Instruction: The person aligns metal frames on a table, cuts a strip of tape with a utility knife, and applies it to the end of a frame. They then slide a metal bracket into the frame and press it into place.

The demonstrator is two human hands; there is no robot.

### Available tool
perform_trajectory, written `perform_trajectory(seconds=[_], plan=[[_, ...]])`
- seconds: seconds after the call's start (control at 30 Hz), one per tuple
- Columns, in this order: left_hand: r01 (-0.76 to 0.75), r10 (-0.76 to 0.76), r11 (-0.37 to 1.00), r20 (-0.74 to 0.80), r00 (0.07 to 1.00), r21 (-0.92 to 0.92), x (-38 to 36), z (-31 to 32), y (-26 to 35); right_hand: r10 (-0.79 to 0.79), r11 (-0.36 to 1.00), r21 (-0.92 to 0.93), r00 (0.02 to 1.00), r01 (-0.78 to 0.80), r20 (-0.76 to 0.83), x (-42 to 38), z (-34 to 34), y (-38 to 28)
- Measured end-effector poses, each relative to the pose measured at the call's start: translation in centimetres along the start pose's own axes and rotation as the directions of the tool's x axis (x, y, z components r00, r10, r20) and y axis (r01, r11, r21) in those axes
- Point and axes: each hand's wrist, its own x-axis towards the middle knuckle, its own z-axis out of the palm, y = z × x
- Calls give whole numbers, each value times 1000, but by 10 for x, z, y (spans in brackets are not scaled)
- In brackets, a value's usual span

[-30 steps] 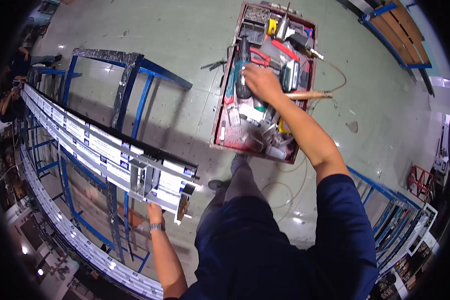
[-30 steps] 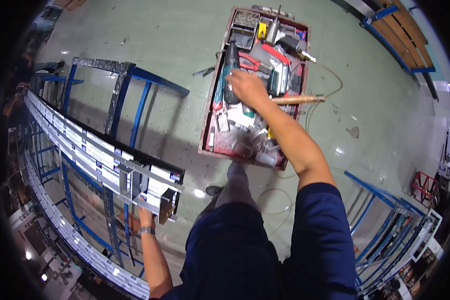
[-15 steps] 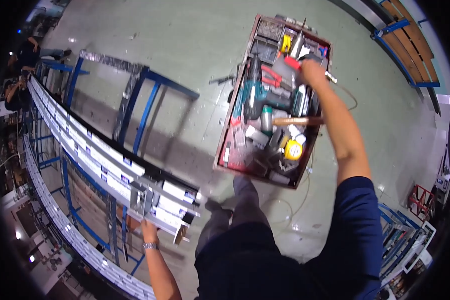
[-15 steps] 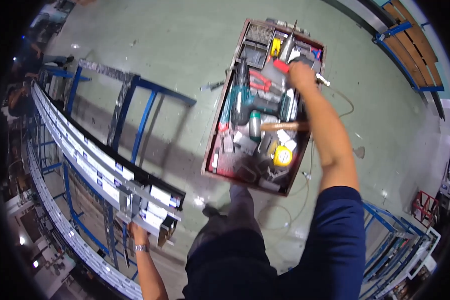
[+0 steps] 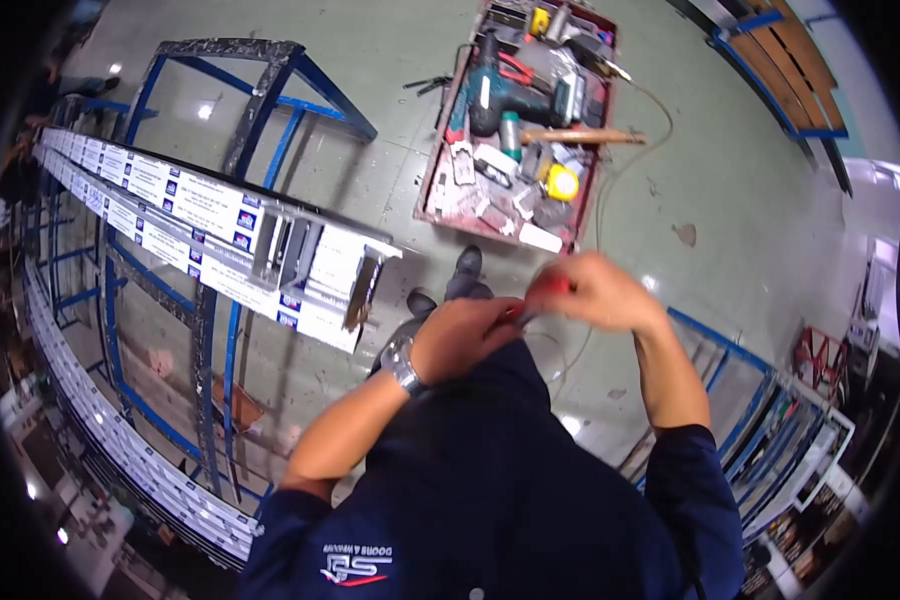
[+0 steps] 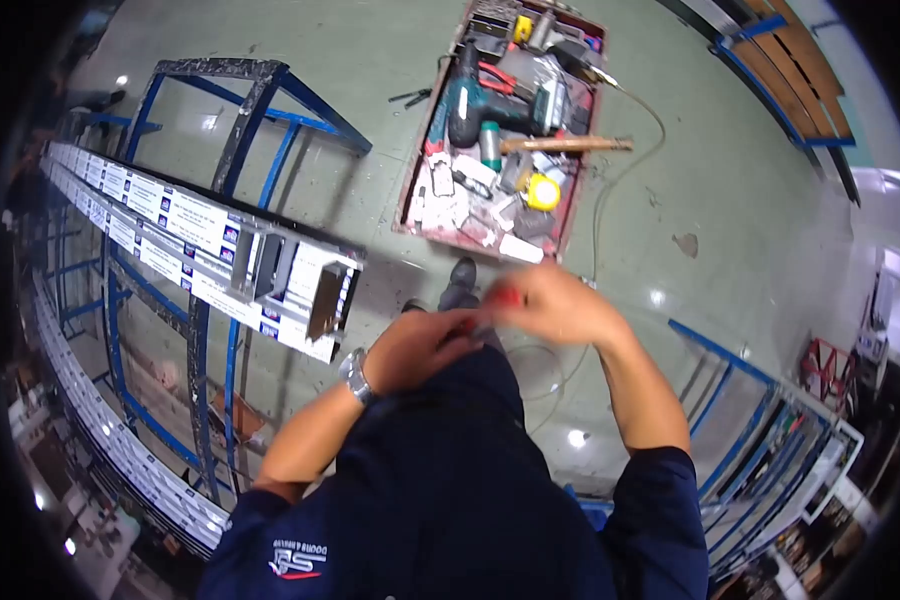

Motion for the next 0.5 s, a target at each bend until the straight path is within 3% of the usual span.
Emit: perform_trajectory(seconds=[0.03,0.07,0.1,0.17,0.2,0.37,0.43,0.5], plan=[[169,-110,914,174,979,-369,-5,1,2,280,936,234,959,-263,-41,-7,6,-18],[365,-142,678,373,917,-638,-13,3,6,302,905,343,948,-251,-103,-15,17,-21],[347,-118,687,373,920,-638,-23,10,9,324,867,444,932,-225,-161,-22,30,-23],[226,75,386,274,959,-895,-35,23,9,317,862,475,921,-178,-229,-34,57,-31],[169,78,380,214,974,-909,-42,22,22,312,843,521,912,-136,-266,-38,70,-37],[172,64,353,208,976,-920,-80,36,18,264,903,425,856,-58,-444,-42,123,-55],[195,-2,381,210,978,-904,-95,33,12,299,947,264,812,-186,-502,-41,132,-71],[198,-15,373,207,978,-906,-110,23,10,314,941,274,807,-197,-500,-37,141,-73]])
